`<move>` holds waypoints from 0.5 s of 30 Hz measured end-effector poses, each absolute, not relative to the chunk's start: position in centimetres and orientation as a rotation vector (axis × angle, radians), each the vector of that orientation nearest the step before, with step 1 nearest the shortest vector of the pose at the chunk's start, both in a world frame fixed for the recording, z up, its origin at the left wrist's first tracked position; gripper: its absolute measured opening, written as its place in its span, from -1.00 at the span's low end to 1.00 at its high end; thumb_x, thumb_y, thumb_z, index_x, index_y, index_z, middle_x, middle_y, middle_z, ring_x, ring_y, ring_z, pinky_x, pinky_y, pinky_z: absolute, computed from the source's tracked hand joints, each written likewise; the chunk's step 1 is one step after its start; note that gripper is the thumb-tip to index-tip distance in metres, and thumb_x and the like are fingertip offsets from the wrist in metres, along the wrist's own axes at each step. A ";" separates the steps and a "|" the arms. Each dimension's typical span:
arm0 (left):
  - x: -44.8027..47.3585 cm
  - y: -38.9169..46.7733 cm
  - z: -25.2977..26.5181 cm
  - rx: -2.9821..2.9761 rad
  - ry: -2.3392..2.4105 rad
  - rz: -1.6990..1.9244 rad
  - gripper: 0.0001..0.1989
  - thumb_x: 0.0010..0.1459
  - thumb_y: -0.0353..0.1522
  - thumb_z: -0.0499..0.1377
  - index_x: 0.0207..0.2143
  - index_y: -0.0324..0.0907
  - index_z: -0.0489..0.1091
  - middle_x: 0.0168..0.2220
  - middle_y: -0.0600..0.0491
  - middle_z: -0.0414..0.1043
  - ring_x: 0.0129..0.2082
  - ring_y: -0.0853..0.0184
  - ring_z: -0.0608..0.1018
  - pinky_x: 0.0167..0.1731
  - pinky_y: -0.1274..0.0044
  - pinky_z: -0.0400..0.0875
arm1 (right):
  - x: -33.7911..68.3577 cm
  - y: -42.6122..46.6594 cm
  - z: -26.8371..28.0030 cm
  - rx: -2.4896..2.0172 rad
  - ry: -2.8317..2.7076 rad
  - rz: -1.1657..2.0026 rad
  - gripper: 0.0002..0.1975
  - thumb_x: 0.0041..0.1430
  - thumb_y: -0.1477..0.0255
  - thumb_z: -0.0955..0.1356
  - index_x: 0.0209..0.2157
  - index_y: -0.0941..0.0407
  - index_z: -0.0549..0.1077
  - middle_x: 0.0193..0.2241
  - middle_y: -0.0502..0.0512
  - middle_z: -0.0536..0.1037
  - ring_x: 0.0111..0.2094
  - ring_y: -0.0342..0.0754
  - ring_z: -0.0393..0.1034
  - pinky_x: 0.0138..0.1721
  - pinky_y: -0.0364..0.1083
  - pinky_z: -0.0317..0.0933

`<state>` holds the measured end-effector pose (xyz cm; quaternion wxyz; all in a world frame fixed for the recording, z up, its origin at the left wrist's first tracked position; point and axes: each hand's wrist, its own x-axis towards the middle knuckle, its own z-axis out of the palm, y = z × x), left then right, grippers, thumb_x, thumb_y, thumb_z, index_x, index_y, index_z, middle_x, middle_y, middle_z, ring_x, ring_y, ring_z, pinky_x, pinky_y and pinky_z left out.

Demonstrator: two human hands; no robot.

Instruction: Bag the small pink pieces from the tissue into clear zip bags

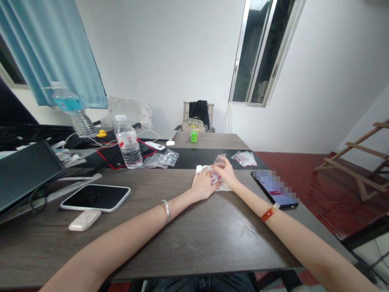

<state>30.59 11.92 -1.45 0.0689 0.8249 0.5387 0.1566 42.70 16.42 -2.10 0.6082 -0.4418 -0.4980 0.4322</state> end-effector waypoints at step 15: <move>30.5 12.7 -0.8 2.165 1.605 1.092 -0.73 0.30 -0.30 -0.06 -0.23 -0.15 0.41 -0.16 0.02 0.50 -0.05 0.25 0.46 0.03 0.29 0.10 | 42.4 15.3 -0.9 -0.897 -1.191 0.862 -0.36 -0.09 0.22 0.45 0.00 0.13 0.23 -0.48 -0.10 0.44 -0.44 -0.14 0.37 -0.34 -0.14 0.27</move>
